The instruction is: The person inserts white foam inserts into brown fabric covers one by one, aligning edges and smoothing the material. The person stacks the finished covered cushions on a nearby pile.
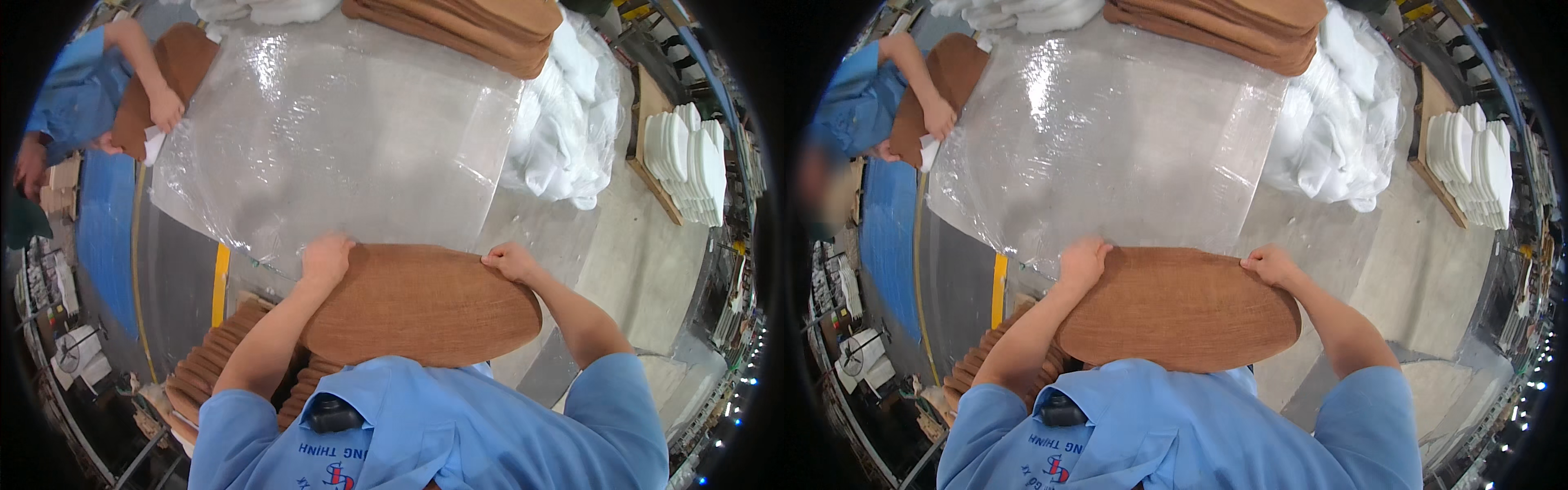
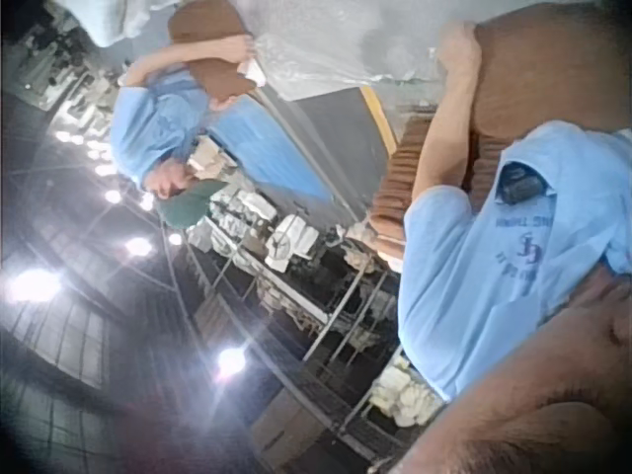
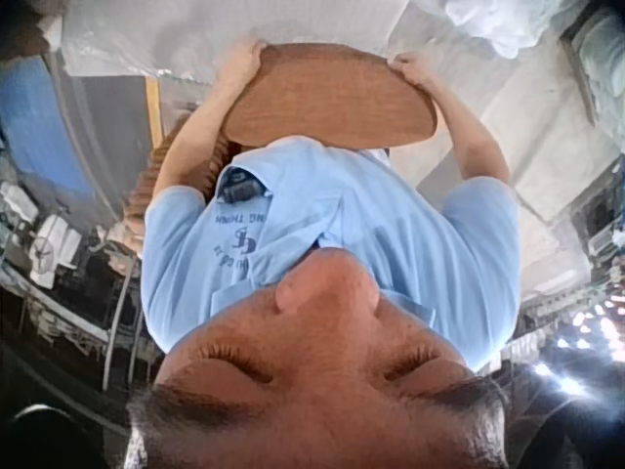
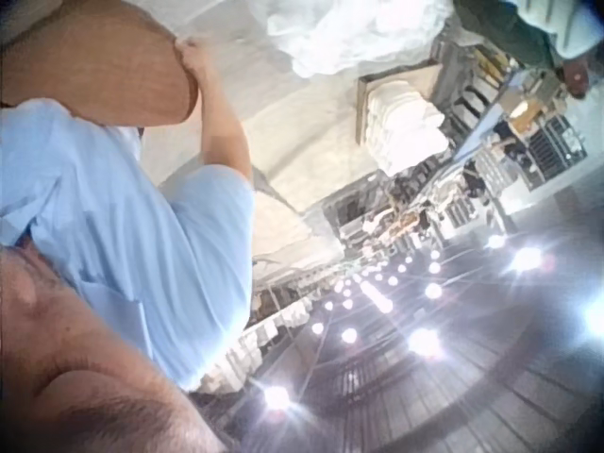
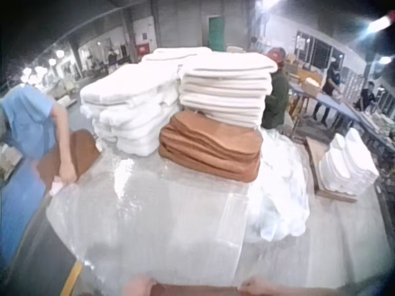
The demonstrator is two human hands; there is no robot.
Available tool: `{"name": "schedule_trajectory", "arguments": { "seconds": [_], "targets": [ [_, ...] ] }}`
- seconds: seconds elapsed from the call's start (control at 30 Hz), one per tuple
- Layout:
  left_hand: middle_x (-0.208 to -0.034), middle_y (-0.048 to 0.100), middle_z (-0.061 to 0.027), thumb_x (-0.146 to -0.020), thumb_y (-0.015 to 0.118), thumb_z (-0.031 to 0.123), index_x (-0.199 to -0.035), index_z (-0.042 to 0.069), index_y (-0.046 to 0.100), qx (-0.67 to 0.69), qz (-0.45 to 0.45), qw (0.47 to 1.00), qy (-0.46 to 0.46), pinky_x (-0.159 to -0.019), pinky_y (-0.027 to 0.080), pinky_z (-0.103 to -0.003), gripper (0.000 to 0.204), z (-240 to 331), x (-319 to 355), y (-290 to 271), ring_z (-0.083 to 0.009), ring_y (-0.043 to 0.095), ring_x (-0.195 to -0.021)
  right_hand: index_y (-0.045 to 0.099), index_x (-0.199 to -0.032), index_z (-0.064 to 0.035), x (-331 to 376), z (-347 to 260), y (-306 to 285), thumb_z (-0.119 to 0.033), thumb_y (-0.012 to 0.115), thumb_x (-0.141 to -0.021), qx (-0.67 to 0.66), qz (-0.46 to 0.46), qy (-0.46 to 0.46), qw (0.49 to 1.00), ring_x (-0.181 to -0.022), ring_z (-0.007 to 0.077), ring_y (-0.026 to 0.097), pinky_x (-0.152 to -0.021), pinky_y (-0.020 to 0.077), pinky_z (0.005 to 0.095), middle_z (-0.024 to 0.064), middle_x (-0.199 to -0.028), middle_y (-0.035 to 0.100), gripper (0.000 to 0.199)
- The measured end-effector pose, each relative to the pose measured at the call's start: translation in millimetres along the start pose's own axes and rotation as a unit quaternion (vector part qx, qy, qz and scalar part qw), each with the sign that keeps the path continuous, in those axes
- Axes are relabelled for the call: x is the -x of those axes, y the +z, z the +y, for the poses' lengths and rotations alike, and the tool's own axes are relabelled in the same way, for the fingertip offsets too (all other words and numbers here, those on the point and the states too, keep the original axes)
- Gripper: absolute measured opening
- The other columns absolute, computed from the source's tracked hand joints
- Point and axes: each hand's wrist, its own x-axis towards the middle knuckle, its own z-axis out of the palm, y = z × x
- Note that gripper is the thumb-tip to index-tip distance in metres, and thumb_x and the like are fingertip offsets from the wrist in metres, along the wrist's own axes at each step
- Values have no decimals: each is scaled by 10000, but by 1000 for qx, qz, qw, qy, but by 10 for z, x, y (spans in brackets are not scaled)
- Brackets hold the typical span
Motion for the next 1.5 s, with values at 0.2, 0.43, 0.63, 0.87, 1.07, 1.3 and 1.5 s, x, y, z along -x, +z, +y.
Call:
{"name": "schedule_trajectory", "arguments": {
  "seconds": [0.2,0.43,0.63,0.87,1.07,1.3,1.5],
  "targets": [
    [-998,715,-192,-996,662,322,-1040,37,716,62,63,993,76,-791,533,-505,294,-141,-22,4,-420,668,-906,811,-1014,-41,-57,-46,-44,-423,767,-913,17,-14,10,1000,-855,277,732,-818,556,415,171,-904,775,397],
    [-1284,658,-224,-1021,628,493,-1369,5,616,99,37,990,-96,-922,553,-418,600,-356,584,-552,-339,684,-1114,365,-1599,-35,675,157,-369,-590,701,-955,-290,-27,159,943,-1313,327,601,-948,567,509,182,-1510,545,914],
    [-1370,612,-330,-909,762,532,-1468,-112,468,347,-201,894,-199,-1061,522,-429,901,-30,1034,-908,-376,638,-1272,327,-1573,32,1342,-507,-409,-448,778,-943,-276,-146,193,930,-1212,302,660,-850,624,478,201,-1372,621,911],
    [-1289,672,-285,-886,796,554,-1362,-101,561,262,-235,891,-287,-999,549,-395,843,-32,647,-600,-326,669,-1211,577,-1357,87,897,-452,-151,-402,801,-935,-287,-51,185,939,-1074,258,714,-908,577,411,209,-1246,697,683],
    [-1133,751,-235,-939,676,623,-1050,-84,738,214,-265,906,-250,-926,553,-395,719,-176,330,-400,-313,704,-1143,682,-1258,80,451,-122,-43,-519,750,-948,-206,-39,218,953,-1042,255,723,-886,566,410,202,-1117,752,678],
    [-1267,733,-170,-953,583,737,-1259,-17,712,505,-135,813,-256,-1039,507,-407,823,-522,241,-267,-287,684,-1203,694,-1308,2,523,-69,47,-584,629,-1020,-332,-66,163,927,-1064,277,731,-922,571,431,153,-1213,753,656],
    [-1324,681,-147,-947,761,406,-1447,-17,530,734,128,665,53,-1109,466,-429,695,987,662,-1213,-265,632,-1254,561,-1473,-24,727,-399,615,-582,561,-1056,-620,89,9,779,-1220,276,677,-1019,545,473,159,-1400,666,697]
  ]
}}
